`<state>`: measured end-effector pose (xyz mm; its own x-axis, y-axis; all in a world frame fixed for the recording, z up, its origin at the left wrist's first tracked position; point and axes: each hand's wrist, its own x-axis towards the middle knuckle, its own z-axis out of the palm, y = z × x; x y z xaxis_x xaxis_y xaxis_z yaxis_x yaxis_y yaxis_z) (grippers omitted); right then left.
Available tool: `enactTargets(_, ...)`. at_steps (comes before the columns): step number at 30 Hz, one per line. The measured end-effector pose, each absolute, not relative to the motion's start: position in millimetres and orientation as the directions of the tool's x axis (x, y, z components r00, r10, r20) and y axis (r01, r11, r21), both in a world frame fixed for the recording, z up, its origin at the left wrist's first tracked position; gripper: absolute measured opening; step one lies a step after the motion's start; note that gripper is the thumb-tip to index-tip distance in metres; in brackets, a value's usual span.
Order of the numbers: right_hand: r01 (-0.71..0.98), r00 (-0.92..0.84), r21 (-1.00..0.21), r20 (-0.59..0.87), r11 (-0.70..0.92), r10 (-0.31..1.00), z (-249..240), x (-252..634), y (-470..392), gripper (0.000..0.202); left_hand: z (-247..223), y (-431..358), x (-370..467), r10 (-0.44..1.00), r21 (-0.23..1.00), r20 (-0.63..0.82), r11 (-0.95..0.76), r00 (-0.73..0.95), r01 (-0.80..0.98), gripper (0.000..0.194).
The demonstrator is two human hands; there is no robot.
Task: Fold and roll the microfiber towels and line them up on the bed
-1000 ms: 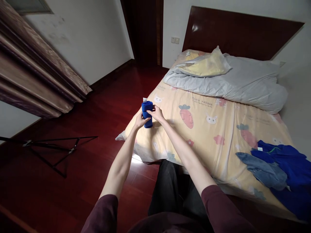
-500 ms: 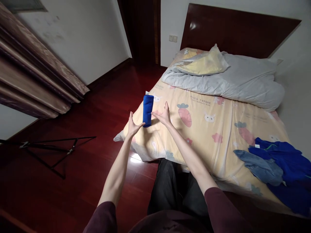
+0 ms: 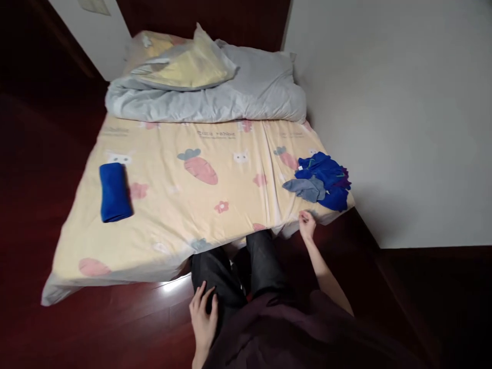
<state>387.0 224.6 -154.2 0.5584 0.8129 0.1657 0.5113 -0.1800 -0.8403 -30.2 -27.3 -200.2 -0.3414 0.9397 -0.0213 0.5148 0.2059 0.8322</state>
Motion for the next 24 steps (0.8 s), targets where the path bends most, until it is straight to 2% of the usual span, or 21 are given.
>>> enactTargets(3, 0.599, 0.597, -0.768, 0.237, -0.228, 0.766, -133, 460, 251, 0.046, -194, -9, -49, 0.955, 0.797, -0.027, 0.2, -0.296, 0.57, 0.024)
enactTargets(6, 0.733, 0.525, -0.627, 0.276, -0.263, 0.805, -113, 489, 285, 0.06, -186, 16, -72, 0.976, 0.775, -0.014, 0.147, -0.215, 0.615, 0.026)
enactTargets(9, 0.772, 0.463, -0.561, 0.177, -0.297, 0.869, -102, 484, 308, 0.044, -173, 32, -70, 0.986, 0.756, 0.009, 0.101, -0.165, 0.647, 0.028)
enactTargets(11, 0.751, 0.394, -0.619, 0.143, -0.228, 0.908, -96, 463, 313, 0.031, -160, 38, -51, 0.988, 0.765, 0.006, 0.094, -0.153, 0.637, 0.03)
enactTargets(12, 0.733, 0.334, -0.665, 0.165, -0.146, 0.928, -92, 448, 312, 0.029, -152, 41, -37, 0.987, 0.783, -0.011, 0.106, -0.158, 0.612, 0.031)
enactTargets(15, 0.602, 0.09, -0.778, 0.288, 0.179, 0.953, -71, 386, 292, 0.031, -127, 54, 13, 0.981, 0.873, -0.061, 0.142, -0.185, 0.467, 0.036)
enactTargets(17, 0.471, -0.069, -0.83, 0.305, 0.3, 0.95, -51, 338, 266, 0.029, -109, 69, 46, 0.981, 0.922, -0.015, 0.087, -0.191, 0.378, 0.042)
enactTargets(21, 0.185, -0.304, -0.909, 0.308, 0.373, 0.901, -12, 258, 191, 0.027, -79, 94, 87, 0.962, 0.893, 0.231, -0.15, -0.146, 0.425, 0.066)
enactTargets(24, 0.063, -0.334, -0.923, 0.338, 0.378, 0.88, 0, 232, 140, 0.025, -64, 93, 94, 0.946, 0.833, 0.315, -0.238, -0.075, 0.499, 0.064)
